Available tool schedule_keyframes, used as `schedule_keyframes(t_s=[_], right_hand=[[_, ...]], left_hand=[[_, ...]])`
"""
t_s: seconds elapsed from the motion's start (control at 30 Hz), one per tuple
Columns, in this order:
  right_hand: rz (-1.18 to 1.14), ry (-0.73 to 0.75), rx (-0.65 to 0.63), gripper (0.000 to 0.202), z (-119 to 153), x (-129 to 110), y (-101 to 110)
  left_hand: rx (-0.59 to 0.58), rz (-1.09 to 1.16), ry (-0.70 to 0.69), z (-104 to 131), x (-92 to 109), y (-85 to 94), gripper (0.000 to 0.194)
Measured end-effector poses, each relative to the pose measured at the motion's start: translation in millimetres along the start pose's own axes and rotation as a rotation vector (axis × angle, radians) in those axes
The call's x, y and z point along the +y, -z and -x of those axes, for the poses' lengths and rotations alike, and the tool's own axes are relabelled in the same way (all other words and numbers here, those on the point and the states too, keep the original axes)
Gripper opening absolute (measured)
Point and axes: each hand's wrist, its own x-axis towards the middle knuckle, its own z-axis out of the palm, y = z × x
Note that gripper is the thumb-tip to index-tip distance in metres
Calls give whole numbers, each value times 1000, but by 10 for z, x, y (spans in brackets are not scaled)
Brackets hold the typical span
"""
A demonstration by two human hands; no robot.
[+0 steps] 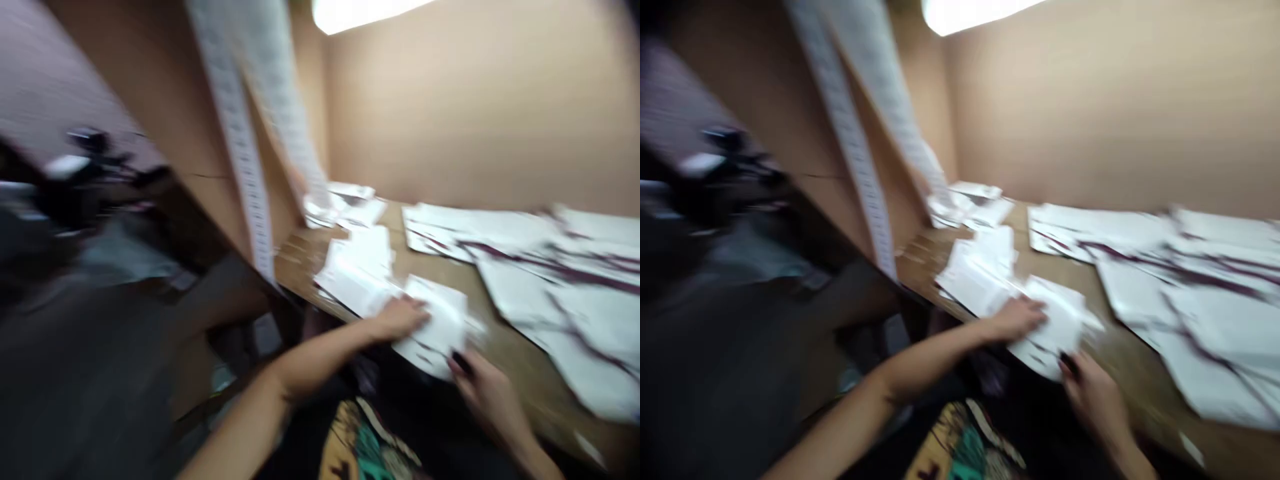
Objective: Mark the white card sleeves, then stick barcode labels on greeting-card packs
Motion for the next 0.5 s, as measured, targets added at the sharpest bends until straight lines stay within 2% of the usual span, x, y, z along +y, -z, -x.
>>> schedule_keyframes(t_s=[0.03,0.1,0.17,0.27,0.4,0.5], right_hand=[[30,-45,-8,16,171,177,215],[51,-66,-42,20,387,392,523],[61,-56,-56,21,430,470,635],[122,-70,-74,17,358,415,569],[238,-89,-104,13,288,231,436],[273,-46,-161,14,302,131,468]], left_hand=[[4,42,-28,-41,-44,-13,32],[9,114,-81,-209,-173,-184,36],[57,132,-75,-358,-259,-411,38],[95,92,-73,-389,-281,-581,39],[102,48,-65,-327,-267,-563,39],[104,48,-58,-349,-278,-545,38]])
